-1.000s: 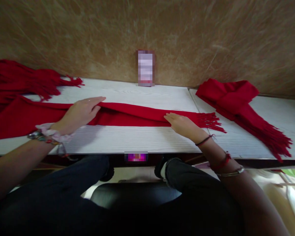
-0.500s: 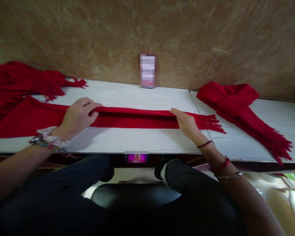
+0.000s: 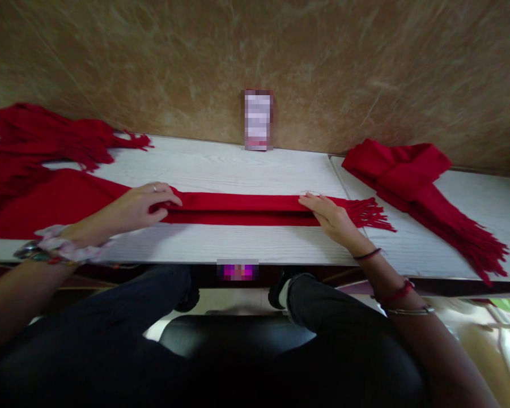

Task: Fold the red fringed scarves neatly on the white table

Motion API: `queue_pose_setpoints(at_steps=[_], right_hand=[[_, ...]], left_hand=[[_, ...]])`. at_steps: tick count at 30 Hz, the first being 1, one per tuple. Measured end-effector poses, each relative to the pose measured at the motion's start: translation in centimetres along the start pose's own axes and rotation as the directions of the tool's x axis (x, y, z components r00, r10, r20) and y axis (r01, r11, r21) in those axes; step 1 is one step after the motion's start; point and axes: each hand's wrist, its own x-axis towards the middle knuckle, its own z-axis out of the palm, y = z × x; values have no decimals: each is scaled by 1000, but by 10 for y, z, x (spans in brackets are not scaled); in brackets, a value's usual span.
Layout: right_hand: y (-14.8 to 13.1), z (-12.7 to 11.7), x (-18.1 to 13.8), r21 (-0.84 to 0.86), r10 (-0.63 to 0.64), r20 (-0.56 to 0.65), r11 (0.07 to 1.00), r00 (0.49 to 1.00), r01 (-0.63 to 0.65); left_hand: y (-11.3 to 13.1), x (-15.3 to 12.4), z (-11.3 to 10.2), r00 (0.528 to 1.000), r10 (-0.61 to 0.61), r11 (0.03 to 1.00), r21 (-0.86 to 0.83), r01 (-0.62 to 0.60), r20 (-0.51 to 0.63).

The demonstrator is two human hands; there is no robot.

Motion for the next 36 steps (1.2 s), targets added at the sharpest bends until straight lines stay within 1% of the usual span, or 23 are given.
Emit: queue_pose_setpoints(at_steps=[3,5,9,12,14,17,19,21,23,25,27,30,33,36], right_hand=[[3,-1,-4,-34,-91,155,995,984,97],[6,0,-5,-61,-108,225,990,968,125],[9,3,-6,-80,-104,242,989,965,127],[7,1,-5,-86,-94,226,989,970,116],[0,-3,-1,-98,-87,216,989,972,111],[-22,-4,15,-106,-88,217,988,972,114],[-42,3,30,-116,-80,242,987,967,111],[-60,16,45,-164,-43,258,983,965,88],[-71,30,54,-215,-1,294,974,956,68],[-74,40,57,-253,32,326,966,945,54],[-69,42,53,-273,56,336,961,940,40],[-47,34,37,-291,109,294,956,950,-19],[-11,23,13,-317,188,198,941,962,-119],[34,14,-14,-350,288,76,904,955,-245]], left_hand=[[2,0,2,987,37,999,-25,-33,156],[1,0,2,979,44,999,-15,-42,200],[-2,-2,-1,972,64,998,-1,-66,228],[1,-1,-6,976,88,996,-3,-89,201],[11,3,-9,985,105,994,7,-107,136],[35,19,-8,996,92,995,36,-92,-9],[54,33,0,993,95,995,45,-92,-76],[71,46,12,993,99,994,45,-96,-64],[83,55,26,999,39,999,35,-40,6],[89,57,37,997,-12,999,36,9,82],[91,56,43,992,-25,999,42,20,127],[90,51,43,989,-36,999,36,31,146],[89,49,39,989,-37,999,23,34,144],[88,49,38,986,-38,999,22,35,161]])
